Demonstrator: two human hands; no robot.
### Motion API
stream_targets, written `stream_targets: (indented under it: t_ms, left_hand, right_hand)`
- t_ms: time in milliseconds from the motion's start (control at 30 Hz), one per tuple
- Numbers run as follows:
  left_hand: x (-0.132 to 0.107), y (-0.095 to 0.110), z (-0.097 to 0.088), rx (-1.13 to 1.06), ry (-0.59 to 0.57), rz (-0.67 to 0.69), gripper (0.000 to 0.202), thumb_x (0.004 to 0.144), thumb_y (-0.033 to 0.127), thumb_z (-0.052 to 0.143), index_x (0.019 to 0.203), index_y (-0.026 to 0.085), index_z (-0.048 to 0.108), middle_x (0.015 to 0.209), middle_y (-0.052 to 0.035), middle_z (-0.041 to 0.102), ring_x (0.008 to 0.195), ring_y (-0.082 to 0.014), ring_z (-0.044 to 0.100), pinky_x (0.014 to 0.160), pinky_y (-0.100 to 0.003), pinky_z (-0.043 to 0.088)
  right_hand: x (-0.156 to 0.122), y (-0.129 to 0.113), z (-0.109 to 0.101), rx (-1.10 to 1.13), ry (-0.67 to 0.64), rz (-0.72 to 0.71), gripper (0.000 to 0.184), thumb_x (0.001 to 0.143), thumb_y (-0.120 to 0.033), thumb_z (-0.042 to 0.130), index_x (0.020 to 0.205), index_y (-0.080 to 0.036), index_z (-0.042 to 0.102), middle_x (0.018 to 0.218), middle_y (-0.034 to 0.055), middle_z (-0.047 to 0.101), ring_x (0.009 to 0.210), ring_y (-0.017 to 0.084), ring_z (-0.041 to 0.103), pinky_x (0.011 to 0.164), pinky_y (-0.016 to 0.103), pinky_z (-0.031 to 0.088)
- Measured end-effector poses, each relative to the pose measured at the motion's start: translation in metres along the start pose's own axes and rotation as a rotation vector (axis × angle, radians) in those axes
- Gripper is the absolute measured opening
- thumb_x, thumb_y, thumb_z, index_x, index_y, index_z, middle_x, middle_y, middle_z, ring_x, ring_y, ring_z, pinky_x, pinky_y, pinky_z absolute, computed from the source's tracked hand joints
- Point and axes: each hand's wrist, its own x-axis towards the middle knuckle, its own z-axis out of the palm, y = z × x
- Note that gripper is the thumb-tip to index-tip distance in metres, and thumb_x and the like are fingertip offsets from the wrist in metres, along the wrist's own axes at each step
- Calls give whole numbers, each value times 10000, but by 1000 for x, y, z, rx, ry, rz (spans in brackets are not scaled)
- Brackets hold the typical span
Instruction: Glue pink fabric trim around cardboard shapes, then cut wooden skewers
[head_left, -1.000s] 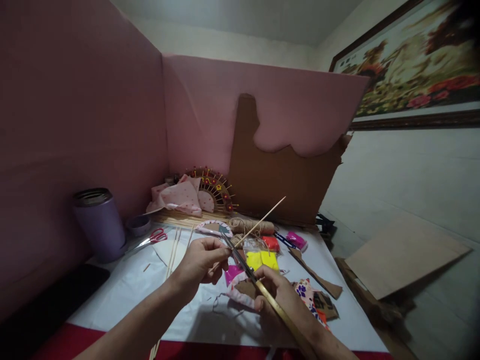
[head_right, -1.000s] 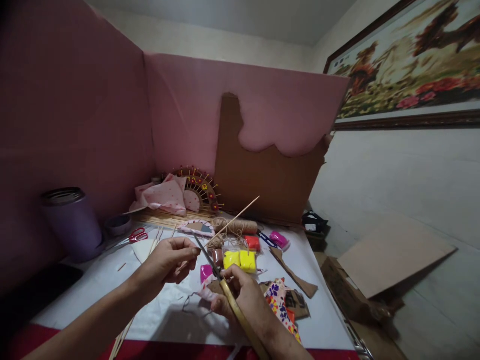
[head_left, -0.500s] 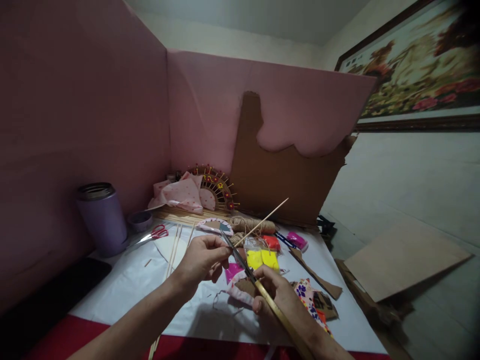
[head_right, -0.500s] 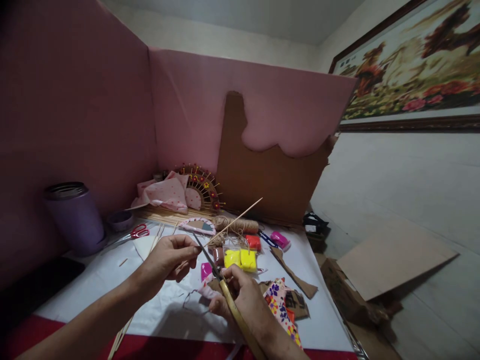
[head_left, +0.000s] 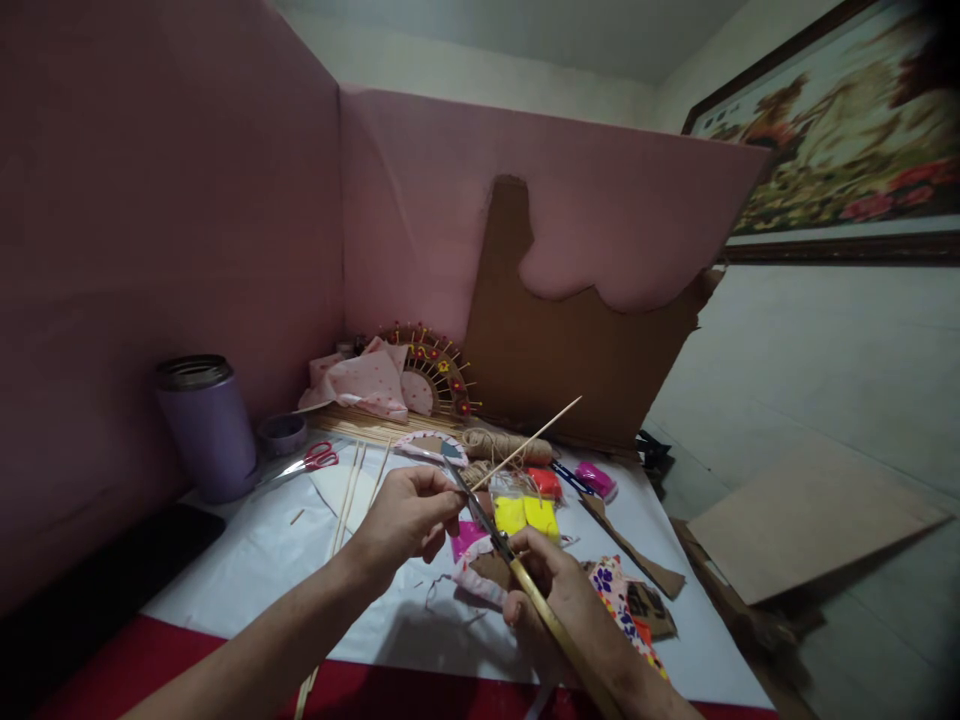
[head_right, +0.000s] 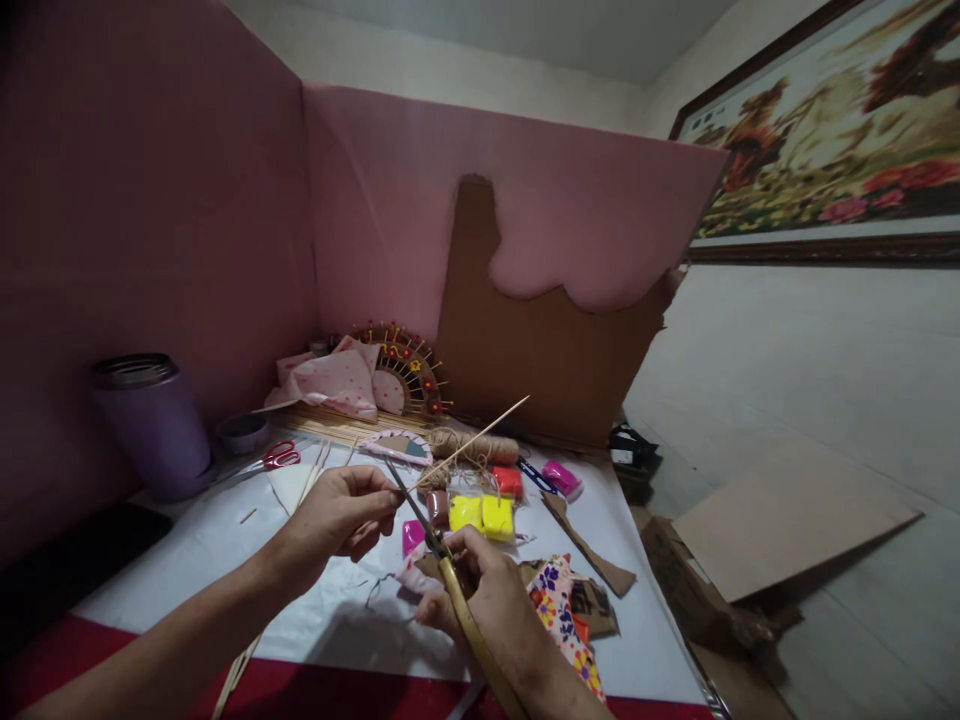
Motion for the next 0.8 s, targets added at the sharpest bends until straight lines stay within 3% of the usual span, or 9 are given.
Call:
stream_targets:
  t_ms: [533,800]
  left_hand:
    - [-2,-5,4,-6,-12,37,187,623,281,647,555,161,520,393,32,548,251,-32,336,288,-166,222]
    - [-3,-5,5,27,-13,17,189,633,263,628,535,172,494,395,30,548,257,-38,340,282,-164,223]
  right_hand:
    - [0,-2,-2,10,-47,8,514,642,-605,666,861,-196,444,604,-56,457,540,104,373,494,218,280]
    - [-1,-7,1,9,1,31,334,664,-416,695,791,-201,473,554,-65,486,523,109,421,500,215,310]
